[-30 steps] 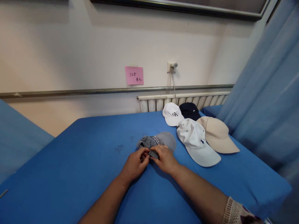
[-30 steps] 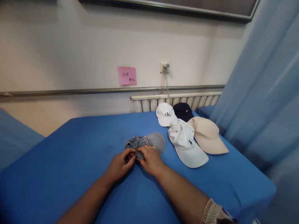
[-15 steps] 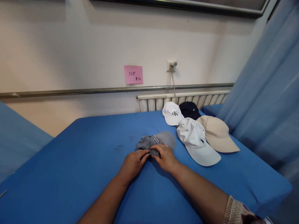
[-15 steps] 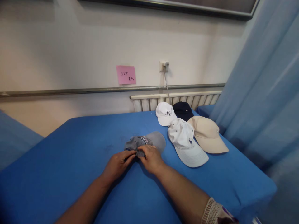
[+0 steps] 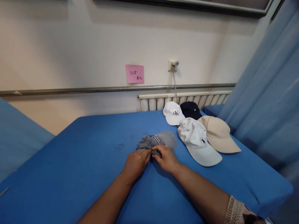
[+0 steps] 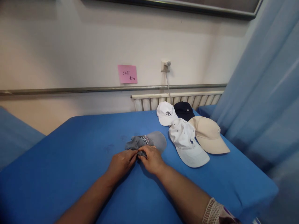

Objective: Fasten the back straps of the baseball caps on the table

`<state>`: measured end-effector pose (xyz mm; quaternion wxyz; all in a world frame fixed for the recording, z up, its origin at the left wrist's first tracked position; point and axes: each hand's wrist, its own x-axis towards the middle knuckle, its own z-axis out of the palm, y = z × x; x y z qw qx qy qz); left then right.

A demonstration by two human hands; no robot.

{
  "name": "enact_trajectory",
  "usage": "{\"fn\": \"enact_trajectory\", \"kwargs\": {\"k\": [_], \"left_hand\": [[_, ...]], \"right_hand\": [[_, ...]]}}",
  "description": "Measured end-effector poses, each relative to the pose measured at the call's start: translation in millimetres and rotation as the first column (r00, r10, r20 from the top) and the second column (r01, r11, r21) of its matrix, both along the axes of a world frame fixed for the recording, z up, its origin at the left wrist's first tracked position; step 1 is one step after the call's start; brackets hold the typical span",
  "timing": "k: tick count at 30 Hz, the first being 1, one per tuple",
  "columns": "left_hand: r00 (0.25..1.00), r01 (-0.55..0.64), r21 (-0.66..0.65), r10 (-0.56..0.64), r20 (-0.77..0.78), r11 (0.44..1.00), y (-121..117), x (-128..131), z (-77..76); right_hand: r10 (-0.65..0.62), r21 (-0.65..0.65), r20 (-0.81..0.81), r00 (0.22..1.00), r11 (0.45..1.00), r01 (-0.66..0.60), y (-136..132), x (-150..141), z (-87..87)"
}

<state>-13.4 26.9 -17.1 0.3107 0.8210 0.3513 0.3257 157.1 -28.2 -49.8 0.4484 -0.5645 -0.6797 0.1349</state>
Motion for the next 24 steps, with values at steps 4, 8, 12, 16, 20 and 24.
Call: {"fn": "enact_trajectory", "kwargs": {"k": [4,8,12,16,20,24], "left_hand": [[0.995,-0.015,0.094,0.024,-0.098,0.995,-2.0,1.4,1.1],[0.984,-0.045,0.155,0.070,-0.165,0.987,-4.6,2.3,4.7],[0.958,-0.083,0.211,0.136,-0.254,0.974,-3.4,2.4,4.4],[0.970,-0.061,0.176,0.100,-0.223,0.982,0.2,0.7,3.4],[0.992,0.047,0.162,-0.028,-0.120,0.986,1.1,-1.2,3.7],[0.988,0.099,0.144,-0.080,-0.132,0.985,0.8,-2.6,3.9]], "right_hand": [[0.020,-0.012,-0.044,0.999,1.000,-0.020,0.0,0.2,-1.7],[0.022,-0.002,-0.073,0.997,1.000,-0.022,-1.7,-0.9,-1.4],[0.005,0.019,-0.096,0.995,1.000,-0.003,-3.7,-3.0,0.8],[0.020,0.030,-0.165,0.986,0.999,-0.015,-3.1,-2.9,-0.9],[0.028,0.012,-0.249,0.968,1.000,-0.026,-1.1,-0.4,-5.4],[0.043,-0.002,-0.244,0.969,0.999,-0.045,-0.2,1.2,-4.8]]}}
